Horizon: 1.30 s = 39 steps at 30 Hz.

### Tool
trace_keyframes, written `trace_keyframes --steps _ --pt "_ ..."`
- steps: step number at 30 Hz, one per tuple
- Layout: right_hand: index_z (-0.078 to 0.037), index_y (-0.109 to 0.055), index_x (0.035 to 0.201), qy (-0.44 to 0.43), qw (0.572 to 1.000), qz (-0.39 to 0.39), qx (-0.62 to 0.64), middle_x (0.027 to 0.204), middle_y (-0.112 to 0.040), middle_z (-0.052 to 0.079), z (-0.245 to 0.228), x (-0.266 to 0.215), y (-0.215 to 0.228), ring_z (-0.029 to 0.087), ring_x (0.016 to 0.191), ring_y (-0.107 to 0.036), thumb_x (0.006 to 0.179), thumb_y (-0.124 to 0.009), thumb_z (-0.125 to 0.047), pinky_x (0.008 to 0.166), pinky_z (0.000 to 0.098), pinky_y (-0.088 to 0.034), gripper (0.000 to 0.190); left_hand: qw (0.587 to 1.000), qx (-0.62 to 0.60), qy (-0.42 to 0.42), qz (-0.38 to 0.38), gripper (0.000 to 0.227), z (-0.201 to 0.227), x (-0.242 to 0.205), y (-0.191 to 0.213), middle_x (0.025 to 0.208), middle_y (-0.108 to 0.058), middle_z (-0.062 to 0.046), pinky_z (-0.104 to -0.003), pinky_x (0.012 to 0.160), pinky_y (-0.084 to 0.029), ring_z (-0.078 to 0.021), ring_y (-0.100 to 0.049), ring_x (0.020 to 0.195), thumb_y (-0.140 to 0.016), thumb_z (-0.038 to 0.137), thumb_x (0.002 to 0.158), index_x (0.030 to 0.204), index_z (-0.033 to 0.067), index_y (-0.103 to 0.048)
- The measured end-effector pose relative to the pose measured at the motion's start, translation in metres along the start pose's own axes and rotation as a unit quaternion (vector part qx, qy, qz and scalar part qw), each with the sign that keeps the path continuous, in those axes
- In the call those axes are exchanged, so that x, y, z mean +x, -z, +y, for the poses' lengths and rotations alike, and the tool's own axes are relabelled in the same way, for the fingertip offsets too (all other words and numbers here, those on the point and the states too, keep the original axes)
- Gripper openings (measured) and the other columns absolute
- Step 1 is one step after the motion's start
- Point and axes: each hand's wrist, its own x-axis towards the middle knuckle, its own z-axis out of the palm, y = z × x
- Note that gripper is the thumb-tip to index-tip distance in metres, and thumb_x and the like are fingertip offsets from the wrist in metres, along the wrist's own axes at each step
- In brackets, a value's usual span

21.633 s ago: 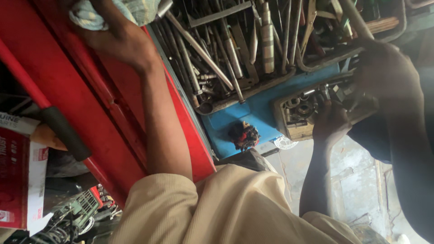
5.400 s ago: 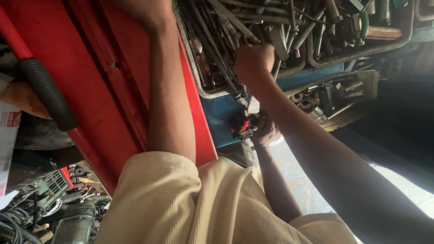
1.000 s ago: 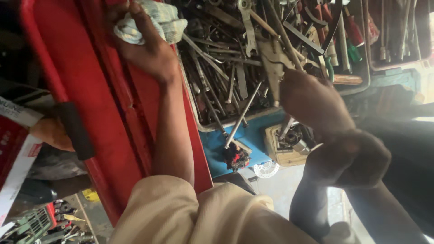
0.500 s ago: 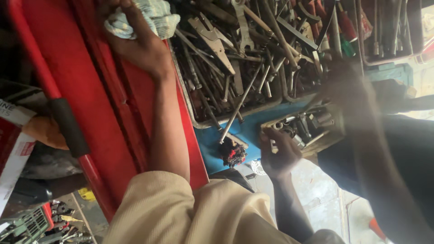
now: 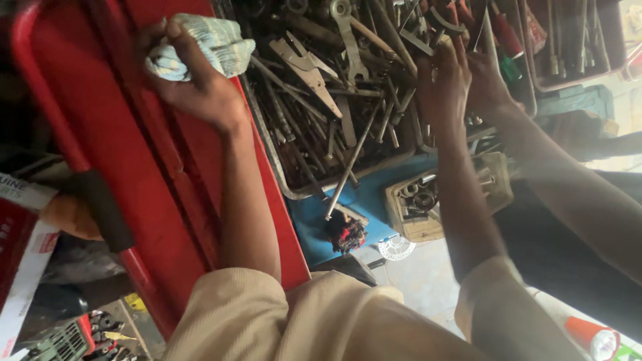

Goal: The person rummages through a cluttered red tool chest, picking up and moving various tools such as wrenches, pliers, and screwdrivers. They wipe the red tool chest with a cloth and continue sorting tools by hand. The person closes the tool chest at the end.

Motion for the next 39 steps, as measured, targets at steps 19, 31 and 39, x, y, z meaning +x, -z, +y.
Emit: trace_keyframes --steps 19,31,39 --pt "-0.005 -0.070 0.101 0.015 0.983 -0.147 -0.112 0.125 -0.053 0.026 -0.141 -0.023 -0.118 0.046 0.124 -0.044 0.072 -0.083 -0.023 0.091 0.0586 -0.045 0.037 0.997 0.058 -0.036 -0.020 0.018 0.001 -0.003 0.002 0.110 -0.062 -0.006 -0.032 0.083 -0.054 -0.0151 -0.064 0.092 -0.063 0.016 0.111 0.119 -0.0007 -0.059" --pt "0.004 -0.053 0.136 -0.052 0.945 -0.208 0.245 0.131 -0.053 0.032 -0.176 -0.088 -0.078 0.049 0.113 -0.059 0.096 -0.062 -0.017 0.093 0.0518 -0.051 0.046 0.997 0.078 -0.014 -0.006 0.018 0.006 -0.005 0.000 0.115 -0.063 -0.008 -0.031 0.082 -0.054 -0.0165 -0.064 0.092 -0.062 0.013 0.110 0.119 -0.0027 -0.060" --pt "0.004 -0.060 0.133 -0.177 0.934 -0.168 0.261 0.136 -0.060 0.024 -0.196 -0.148 0.013 0.041 0.122 -0.063 0.093 -0.068 -0.015 0.100 0.0418 -0.051 0.045 0.996 0.084 -0.022 -0.017 0.020 0.006 -0.004 0.001 0.114 -0.063 -0.008 -0.033 0.088 -0.055 -0.0183 -0.064 0.097 -0.062 0.016 0.112 0.119 -0.0028 -0.060"
